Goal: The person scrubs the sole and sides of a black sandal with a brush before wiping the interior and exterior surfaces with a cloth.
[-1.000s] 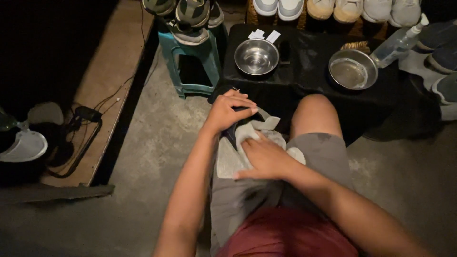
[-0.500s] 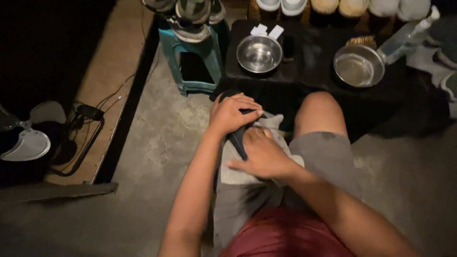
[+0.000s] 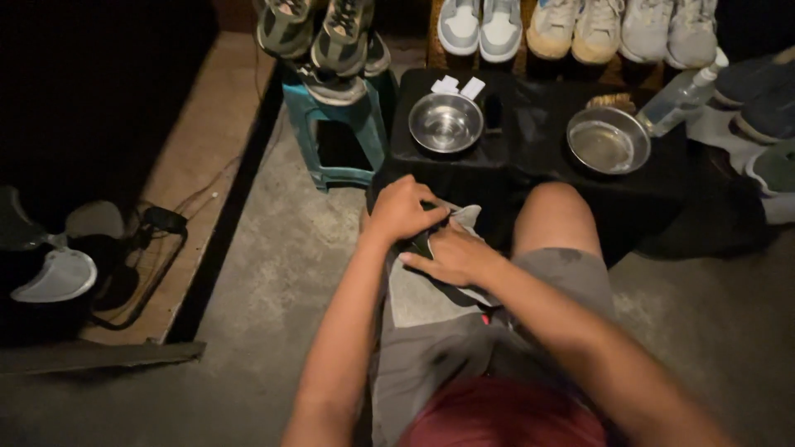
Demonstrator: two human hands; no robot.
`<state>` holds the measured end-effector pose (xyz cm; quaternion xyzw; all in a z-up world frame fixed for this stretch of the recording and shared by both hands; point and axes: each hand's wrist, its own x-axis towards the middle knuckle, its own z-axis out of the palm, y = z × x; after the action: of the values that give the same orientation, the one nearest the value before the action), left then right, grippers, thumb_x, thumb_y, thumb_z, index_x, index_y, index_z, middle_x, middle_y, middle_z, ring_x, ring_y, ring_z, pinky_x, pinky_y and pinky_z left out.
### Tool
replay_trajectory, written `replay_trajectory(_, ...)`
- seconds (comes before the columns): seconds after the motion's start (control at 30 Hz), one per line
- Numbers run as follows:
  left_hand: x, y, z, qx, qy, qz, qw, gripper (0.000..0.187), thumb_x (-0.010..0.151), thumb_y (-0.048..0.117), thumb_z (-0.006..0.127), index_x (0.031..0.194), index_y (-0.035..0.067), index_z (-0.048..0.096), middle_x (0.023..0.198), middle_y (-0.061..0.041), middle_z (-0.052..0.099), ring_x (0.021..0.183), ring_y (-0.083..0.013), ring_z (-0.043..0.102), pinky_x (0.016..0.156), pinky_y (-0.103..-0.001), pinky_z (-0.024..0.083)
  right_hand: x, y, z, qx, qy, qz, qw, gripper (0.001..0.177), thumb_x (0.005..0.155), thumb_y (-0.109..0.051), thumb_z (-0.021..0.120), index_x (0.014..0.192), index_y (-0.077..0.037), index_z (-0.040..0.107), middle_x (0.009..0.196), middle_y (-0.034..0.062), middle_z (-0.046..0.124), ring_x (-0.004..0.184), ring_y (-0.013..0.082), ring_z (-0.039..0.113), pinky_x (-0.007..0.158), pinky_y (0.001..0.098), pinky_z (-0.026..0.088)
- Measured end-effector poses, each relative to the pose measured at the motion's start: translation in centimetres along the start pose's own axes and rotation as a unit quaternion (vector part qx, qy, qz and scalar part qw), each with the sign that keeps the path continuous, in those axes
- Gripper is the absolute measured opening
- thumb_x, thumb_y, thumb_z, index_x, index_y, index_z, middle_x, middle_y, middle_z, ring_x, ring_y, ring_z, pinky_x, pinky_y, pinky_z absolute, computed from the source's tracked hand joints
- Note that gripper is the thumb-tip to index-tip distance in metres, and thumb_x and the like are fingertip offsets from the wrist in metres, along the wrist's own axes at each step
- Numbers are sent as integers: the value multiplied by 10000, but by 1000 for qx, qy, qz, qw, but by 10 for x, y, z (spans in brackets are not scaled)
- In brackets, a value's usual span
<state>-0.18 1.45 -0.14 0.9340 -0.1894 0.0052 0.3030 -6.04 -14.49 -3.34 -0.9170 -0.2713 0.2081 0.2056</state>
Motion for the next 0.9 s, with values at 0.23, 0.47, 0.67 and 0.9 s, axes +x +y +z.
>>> replay_trajectory(0.23,-16,-26,-8,-53,32,18,998,248,759,523,765,935,357,819,988,159,777,1032,-167,650,973,-319,554,-7,-50,-43,33,-3,-55,998,1122,908,-806,484,1541,103,306,1604,303,329,1521,407,275,1275,514,83)
replay_trajectory(0.47,-22,-25,-5,-97,49,51,993,306,750,394,804,1049,334,818,1121,139,783,1205,-177,651,1024,-355,550,-36,-39,-26,21,71,-145,987,879,928,-695,587,1296,104,596,1336,309,615,1365,422,502,1255,520,179)
replay_trajectory(0.67,-23,-18,-12,-166,58,67,982,272,779,332,822,1046,280,829,1089,79,803,1202,-225,668,1049,-402,537,-101,-43,-34,0,110,-194,975,618,973,-517,663,1122,81,707,1381,326,582,1294,444,567,1095,554,409)
replay_trajectory(0.9,-24,-17,-21,-170,53,100,979,298,740,321,854,1025,239,832,1061,21,809,1169,-252,687,1055,-404,534,-134,125,79,406,172,34,897,299,1007,-166,599,1061,47,801,1080,198,819,1089,256,716,1013,497,507)
